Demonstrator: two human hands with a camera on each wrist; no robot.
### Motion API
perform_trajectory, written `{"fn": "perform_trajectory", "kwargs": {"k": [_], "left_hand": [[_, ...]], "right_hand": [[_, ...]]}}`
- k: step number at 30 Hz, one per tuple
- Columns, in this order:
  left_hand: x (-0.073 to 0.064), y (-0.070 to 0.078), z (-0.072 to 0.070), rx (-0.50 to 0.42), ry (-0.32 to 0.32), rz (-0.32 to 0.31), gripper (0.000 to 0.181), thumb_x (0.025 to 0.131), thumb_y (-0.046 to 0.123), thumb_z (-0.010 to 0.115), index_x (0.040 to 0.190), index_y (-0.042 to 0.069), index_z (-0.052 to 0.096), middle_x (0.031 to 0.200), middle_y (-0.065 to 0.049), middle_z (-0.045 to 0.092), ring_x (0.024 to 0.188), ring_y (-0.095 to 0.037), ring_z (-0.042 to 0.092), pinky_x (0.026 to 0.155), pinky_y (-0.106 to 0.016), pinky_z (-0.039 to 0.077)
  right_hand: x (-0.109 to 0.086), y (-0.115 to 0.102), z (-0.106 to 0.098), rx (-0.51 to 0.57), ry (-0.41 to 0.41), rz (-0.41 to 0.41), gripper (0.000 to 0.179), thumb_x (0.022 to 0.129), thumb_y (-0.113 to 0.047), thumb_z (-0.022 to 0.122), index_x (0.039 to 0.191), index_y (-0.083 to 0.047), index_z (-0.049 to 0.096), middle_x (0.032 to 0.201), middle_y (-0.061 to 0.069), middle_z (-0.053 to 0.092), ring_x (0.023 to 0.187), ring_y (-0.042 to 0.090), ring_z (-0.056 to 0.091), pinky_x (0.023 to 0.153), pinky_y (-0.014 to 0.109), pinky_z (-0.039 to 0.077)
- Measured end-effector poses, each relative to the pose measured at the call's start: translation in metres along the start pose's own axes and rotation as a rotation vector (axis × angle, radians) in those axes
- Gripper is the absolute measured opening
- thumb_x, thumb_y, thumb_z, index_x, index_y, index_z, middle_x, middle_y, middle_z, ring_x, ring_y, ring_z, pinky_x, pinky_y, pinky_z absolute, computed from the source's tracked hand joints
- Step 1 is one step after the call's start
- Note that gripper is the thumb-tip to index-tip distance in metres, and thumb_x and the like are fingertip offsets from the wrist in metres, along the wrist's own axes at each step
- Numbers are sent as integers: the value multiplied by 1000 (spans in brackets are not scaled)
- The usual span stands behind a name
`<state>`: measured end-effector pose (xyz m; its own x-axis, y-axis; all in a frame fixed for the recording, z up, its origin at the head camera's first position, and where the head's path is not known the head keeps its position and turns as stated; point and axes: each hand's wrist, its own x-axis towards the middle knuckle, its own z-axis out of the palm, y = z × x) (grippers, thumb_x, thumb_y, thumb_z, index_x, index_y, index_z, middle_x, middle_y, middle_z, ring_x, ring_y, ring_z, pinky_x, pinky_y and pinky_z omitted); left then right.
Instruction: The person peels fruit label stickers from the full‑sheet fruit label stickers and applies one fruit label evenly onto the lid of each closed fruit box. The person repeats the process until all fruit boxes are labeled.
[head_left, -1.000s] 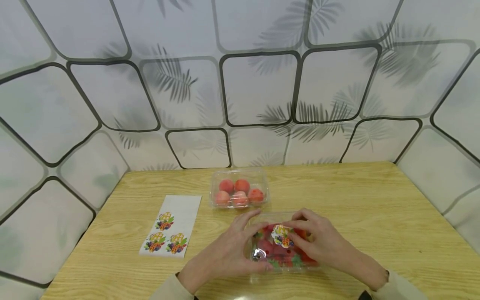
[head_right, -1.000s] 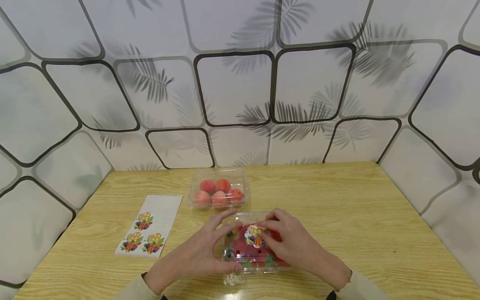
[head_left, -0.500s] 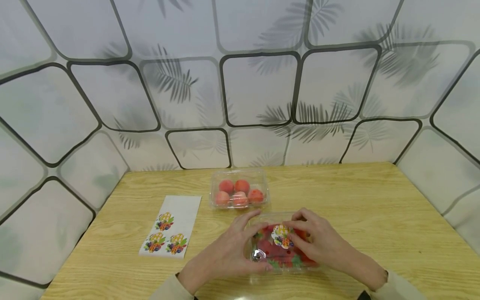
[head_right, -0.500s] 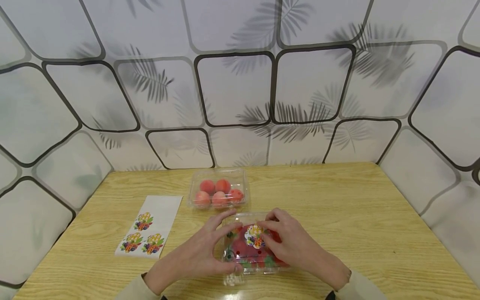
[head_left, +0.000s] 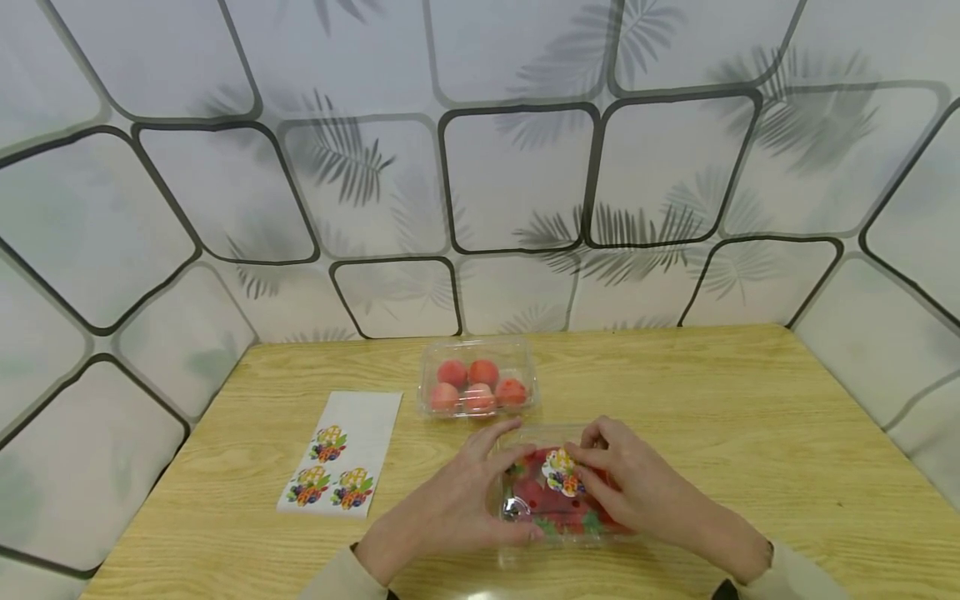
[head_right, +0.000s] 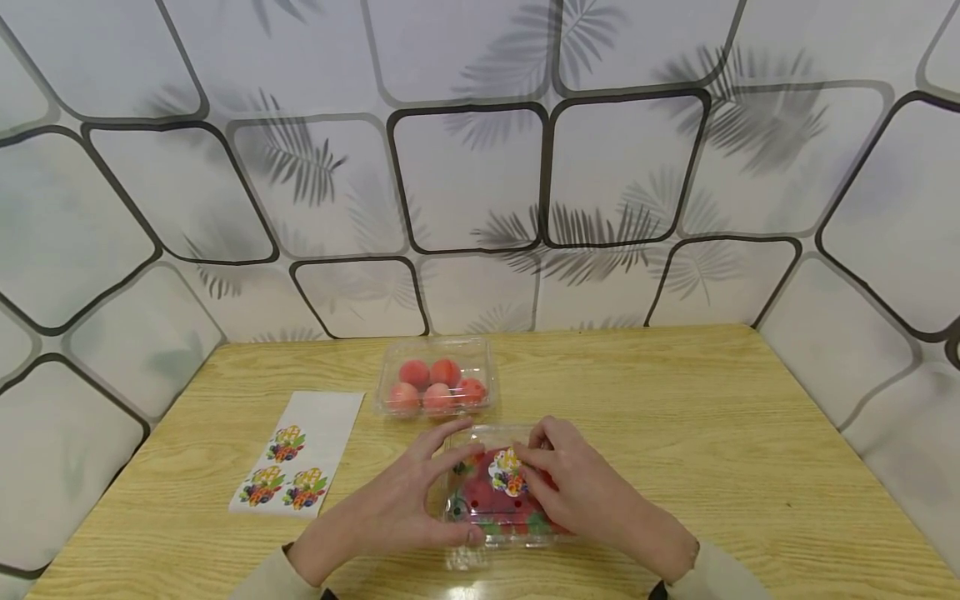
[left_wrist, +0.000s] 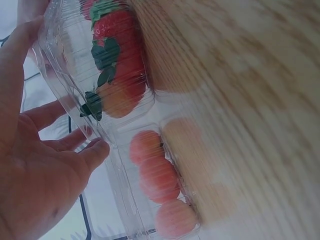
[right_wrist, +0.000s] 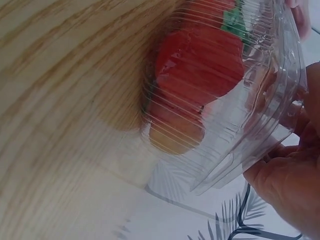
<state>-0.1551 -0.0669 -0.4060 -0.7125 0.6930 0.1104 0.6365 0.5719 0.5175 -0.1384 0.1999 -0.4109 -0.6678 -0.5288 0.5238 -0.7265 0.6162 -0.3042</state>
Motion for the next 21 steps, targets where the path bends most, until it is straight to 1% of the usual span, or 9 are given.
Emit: {"fn": "perform_trajectory", "kwargs": {"k": [4,7,9,11,13,15,16,19,21], "left_hand": [[0,-1,-1,-21,-13,-9,88,82,69,73,155,26,45,169,7,20,152,-25,32,110,-53,48],[0,-1,-1,-26,-16,-12,89,82,68,74,155,25,46,169,7,20,152,-25,32,110,-54,48],[0,-1,-2,-24,-17,-13,90,82,69,74,154,25,46,169,7,20,152,-25,33,110,-54,47],[0,-1,-3,-24,-20,-19,89,82,71,72,154,25,46,169,7,21,152,-25,33,110,-54,48],[1,-1,-3,-22,-18,-30,86,83,73,69,152,26,48,168,6,23,150,-26,36,109,-55,48],[4,0,-3,-20,-8,-38,77,87,72,64,148,27,51,167,5,27,149,-25,38,108,-55,49],[6,0,-3,-16,1,-39,73,89,72,62,145,27,53,166,4,30,148,-26,39,107,-55,49],[13,1,-2,15,37,-34,67,92,70,59,140,24,54,159,-1,40,142,-23,45,106,-51,50],[19,3,-1,44,58,-38,73,91,72,60,142,20,54,152,-1,46,135,-21,50,104,-46,52]], "right_hand": [[1,0,0,12,-6,8,26,84,0,80,109,-4,79,97,-4,55,78,-2,43,61,13,42],[0,0,-2,39,15,20,29,82,1,81,111,-4,79,100,-3,56,76,0,45,60,14,42],[-1,0,-5,24,47,29,35,80,-1,84,113,-5,78,104,-3,58,81,3,49,63,16,45],[-3,0,-8,-7,69,57,41,78,-5,87,117,-7,76,110,-2,60,89,7,55,69,22,52],[-6,1,-11,-36,55,119,50,78,-12,88,125,-7,72,119,1,61,104,14,59,79,33,56],[-9,2,-14,-39,-8,219,60,83,-25,86,136,-7,65,131,5,60,119,23,58,89,45,57],[-10,3,-16,-27,-46,271,65,85,-31,84,141,-7,60,137,9,58,125,29,57,92,52,56],[-13,4,-18,33,-149,411,78,90,-47,76,151,-7,49,149,15,51,135,42,51,99,65,49],[-13,5,-18,59,-184,471,83,90,-54,73,153,-8,46,152,17,50,136,47,49,99,69,47]]}}
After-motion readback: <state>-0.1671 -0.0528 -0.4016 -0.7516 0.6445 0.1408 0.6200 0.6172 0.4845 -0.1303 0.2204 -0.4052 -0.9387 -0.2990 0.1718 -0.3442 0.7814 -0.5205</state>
